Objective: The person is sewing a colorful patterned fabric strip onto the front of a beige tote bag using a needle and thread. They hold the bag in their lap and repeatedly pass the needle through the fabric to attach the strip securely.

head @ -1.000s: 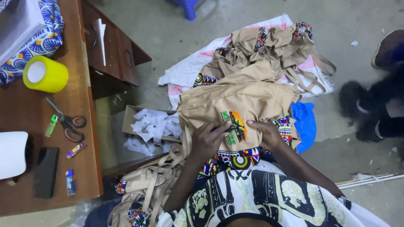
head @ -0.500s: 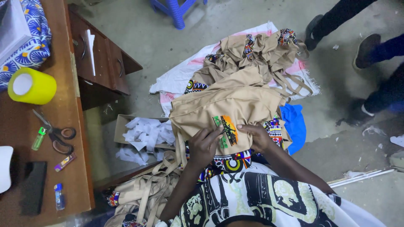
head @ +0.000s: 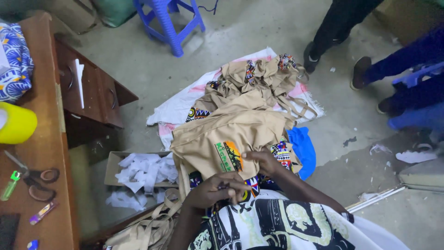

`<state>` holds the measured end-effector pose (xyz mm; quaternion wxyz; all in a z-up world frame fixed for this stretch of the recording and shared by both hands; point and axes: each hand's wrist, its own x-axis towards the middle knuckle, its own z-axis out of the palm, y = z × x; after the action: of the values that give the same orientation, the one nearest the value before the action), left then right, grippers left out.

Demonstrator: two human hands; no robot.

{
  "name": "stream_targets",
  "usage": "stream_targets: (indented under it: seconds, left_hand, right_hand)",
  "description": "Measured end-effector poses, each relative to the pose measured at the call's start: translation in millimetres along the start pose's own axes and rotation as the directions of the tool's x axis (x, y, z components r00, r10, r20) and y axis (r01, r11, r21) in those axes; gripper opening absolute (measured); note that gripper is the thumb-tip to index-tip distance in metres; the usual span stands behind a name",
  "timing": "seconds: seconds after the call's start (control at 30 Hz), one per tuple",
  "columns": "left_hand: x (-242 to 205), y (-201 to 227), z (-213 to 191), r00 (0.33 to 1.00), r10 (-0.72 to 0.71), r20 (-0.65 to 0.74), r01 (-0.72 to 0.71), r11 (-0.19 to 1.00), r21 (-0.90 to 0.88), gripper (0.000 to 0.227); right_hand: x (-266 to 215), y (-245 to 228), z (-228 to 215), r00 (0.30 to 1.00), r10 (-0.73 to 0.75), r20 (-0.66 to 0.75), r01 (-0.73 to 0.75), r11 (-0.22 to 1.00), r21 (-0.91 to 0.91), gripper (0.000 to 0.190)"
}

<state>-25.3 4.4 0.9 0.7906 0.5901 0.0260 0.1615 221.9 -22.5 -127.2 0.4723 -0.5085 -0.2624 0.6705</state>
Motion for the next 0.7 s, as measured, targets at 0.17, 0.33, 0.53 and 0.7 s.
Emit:
stream_targets:
  seconds: [0.17,0.33,0.53,0.7]
  left_hand:
    - [-6.9,-41.9,-25.0,0.444,0.518,-0.731,0.587,0.448,0.675,0.057]
    - [-2.8,-49.2,-10.3,0.778,0.525,-0.344,0.140,0.388,0.911,0.081]
    - [-16.4,-66.0,-52.1,0.705,0.639,-0.308,0.416,-0.020,0.909,0.044]
    - [6.9,-69.5,-17.2,0.771,0.635,-0.051,0.132,-0.080,0.988,0.042]
  right_hand:
    - [-0.3,5.9,2.1,1.000,-0.002,-0.023,0.004,0.998,0.067,0.042]
    - [-1.2,-4.7,11.4,0.999,0.030,0.022,-0.033,0.992,0.122,0.038]
    - [32.4,58.7,-13.7,1.000,-0.003,0.008,-0.001,0.904,0.427,0.062]
    - [44.8,55.1,-15.5,0.999,0.002,0.044,-0.021,0.904,0.428,0.060]
